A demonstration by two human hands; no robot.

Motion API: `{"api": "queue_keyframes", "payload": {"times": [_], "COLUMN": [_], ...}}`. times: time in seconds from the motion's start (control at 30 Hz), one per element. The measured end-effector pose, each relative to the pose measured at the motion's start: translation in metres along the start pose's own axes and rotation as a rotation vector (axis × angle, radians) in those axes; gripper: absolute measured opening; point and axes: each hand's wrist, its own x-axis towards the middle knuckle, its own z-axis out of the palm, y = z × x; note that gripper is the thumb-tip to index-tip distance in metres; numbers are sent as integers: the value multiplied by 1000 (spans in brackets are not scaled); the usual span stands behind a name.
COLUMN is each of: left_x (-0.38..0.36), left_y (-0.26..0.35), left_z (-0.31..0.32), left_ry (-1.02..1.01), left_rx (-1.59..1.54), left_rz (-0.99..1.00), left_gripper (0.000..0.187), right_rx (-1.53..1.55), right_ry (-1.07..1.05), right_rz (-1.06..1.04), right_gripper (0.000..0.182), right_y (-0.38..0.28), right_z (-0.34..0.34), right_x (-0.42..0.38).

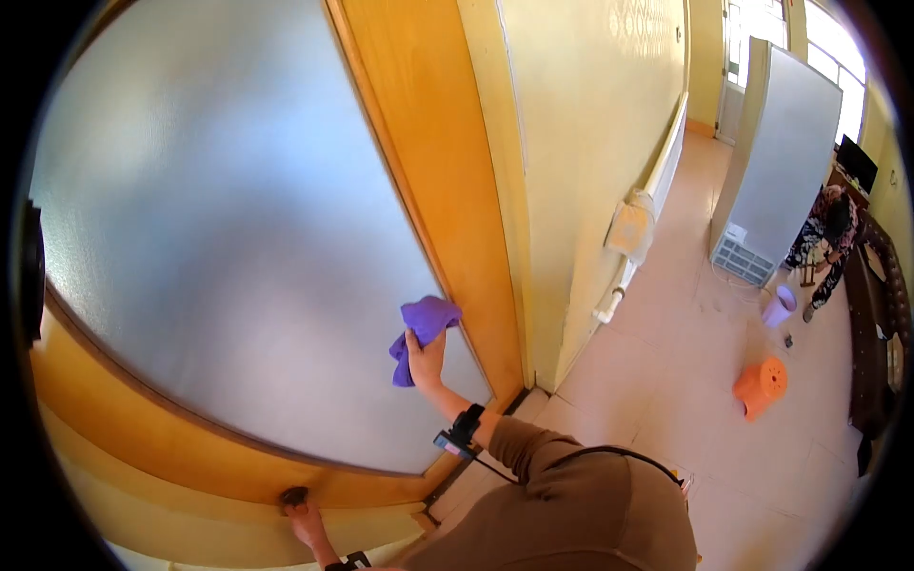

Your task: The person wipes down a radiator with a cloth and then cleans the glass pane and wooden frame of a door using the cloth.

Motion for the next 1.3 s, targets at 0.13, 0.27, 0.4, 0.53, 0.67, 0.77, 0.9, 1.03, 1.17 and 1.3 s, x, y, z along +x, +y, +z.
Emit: {"api": "queue_keyframes", "payload": {"times": [0.13, 0.27, 0.4, 0.53, 0.67, 0.77, 0.9, 1.03, 1.17, 1.3], "left_x": [2, -13, -3, -13, -7, -3, 0, 9, 16, 13], "left_y": [-2, 25, 9, 16, 16, 12, 4, 1, -8, -6], "left_z": [13, -8, 8, -5, -10, -8, -8, -8, 9, 8], "left_ry": [62, 89, 86, 148, 2, -17, -73, -144, -76, -113], "left_rx": [55, 70, -9, -96, -116, -73, -88, -225, -162, -179], "left_rz": [-91, -73, -44, 38, -33, 1, 99, 166, 263, 239], "left_gripper": [53, 44, 46, 48, 48, 51, 56, 59, 59, 57], "right_rx": [139, 339, 469, -21, -156, -297, -419, -499, -500, -392], "right_ry": [-59, -99, -191, -150, -126, -181, -331, -469, -443, -298], "right_rz": [192, 394, 324, -159, -460, -774, -980, -1024, -989, -980], "right_gripper": [39, 52, 65, 87, 82, 70, 58, 54, 60, 58], "right_y": [-10, -41, -102, -205, -260, -272, -240, -205, -211, -271], "right_z": [4, -6, 16, 51, 89, 98, 90, 76, 81, 106], "right_x": [4, 7, 34, 43, 18, -16, -64, -87, -84, -61]}}
